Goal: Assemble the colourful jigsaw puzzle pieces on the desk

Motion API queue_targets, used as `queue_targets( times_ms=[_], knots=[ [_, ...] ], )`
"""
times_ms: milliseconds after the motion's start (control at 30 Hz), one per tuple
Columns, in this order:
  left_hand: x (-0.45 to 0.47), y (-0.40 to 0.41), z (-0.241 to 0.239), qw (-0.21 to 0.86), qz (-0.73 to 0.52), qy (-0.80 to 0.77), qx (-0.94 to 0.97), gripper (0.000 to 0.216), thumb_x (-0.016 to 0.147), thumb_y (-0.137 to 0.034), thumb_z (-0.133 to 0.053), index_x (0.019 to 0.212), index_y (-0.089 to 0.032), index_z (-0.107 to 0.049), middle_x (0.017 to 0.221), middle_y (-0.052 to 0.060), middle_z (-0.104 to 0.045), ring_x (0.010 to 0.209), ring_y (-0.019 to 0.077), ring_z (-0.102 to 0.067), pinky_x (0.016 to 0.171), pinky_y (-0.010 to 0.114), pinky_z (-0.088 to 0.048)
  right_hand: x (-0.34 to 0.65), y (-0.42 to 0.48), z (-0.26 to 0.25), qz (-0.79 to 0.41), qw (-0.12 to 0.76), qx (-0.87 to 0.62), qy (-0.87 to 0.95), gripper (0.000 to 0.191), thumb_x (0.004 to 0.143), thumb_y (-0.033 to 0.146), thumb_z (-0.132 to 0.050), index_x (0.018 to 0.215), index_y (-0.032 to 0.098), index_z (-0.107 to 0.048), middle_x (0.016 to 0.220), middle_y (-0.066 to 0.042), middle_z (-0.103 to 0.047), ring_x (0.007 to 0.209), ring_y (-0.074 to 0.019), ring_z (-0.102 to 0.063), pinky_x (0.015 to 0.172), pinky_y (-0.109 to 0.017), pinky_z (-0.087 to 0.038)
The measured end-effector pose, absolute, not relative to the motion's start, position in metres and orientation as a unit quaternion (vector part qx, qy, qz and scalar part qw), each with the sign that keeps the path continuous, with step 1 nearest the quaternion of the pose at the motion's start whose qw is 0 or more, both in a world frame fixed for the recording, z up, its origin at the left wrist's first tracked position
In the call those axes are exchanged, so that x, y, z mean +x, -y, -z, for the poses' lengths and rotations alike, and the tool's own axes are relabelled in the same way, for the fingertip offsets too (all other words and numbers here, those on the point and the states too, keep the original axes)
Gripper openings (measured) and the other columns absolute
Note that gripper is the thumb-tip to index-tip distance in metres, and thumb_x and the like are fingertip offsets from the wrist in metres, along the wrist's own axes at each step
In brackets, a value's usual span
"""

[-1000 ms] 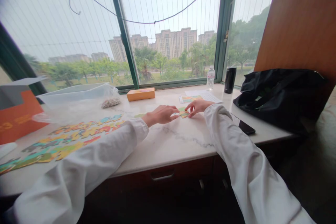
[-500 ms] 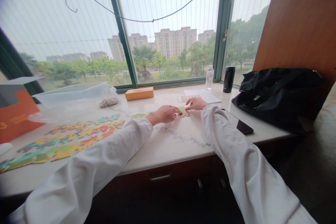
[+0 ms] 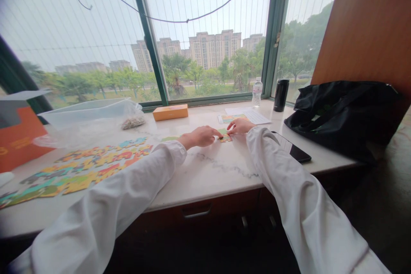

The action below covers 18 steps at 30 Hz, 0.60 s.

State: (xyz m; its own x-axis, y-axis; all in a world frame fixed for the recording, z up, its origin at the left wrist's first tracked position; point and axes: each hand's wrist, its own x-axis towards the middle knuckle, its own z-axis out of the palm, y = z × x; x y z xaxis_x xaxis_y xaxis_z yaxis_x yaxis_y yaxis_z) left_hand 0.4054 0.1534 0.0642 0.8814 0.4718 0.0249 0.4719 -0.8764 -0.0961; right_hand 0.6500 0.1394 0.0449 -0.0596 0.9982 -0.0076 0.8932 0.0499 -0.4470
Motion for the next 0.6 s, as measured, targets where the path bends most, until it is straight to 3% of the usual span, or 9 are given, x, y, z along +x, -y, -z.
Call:
queue_targets(
  times_ms=[133,367,600],
  knots=[
    [0.4063,-0.1539,-0.064,0.043,-0.002,0.247,-0.968,0.051,0.087,-0.021,-0.046,0.132,-0.04,-0.062,0.129,0.0,-0.067,0.118,0.0242,-0.06,0.097,0.036,-0.049,0.6484,-0.1388,-0.0444,-0.162,0.161,-0.664,0.712,0.053,0.068,0.057,-0.077,0.106,0.02,-0.077,0.081,-0.005,-0.075,0.068,-0.0174,-0.064,0.057,-0.026,-0.046],
    [0.4063,-0.1539,-0.0658,0.034,-0.002,0.249,-0.968,0.048,0.087,-0.023,-0.047,0.13,-0.041,-0.061,0.118,0.001,-0.071,0.11,0.0235,-0.064,0.09,0.035,-0.052,0.6459,-0.1375,-0.0425,-0.122,0.201,-0.644,0.728,0.041,0.07,0.047,-0.078,0.101,0.021,-0.076,0.086,-0.004,-0.075,0.078,-0.0199,-0.068,0.069,-0.028,-0.049],
    [0.4068,-0.1457,-0.0661,0.023,0.019,0.287,-0.958,0.051,0.086,-0.02,-0.048,0.132,-0.038,-0.059,0.124,0.001,-0.069,0.113,0.0224,-0.064,0.092,0.035,-0.052,0.6428,-0.1383,-0.038,-0.073,0.253,-0.635,0.726,0.033,0.074,0.04,-0.073,0.101,0.021,-0.072,0.085,-0.003,-0.073,0.079,-0.0185,-0.066,0.072,-0.027,-0.048]
  ],
)
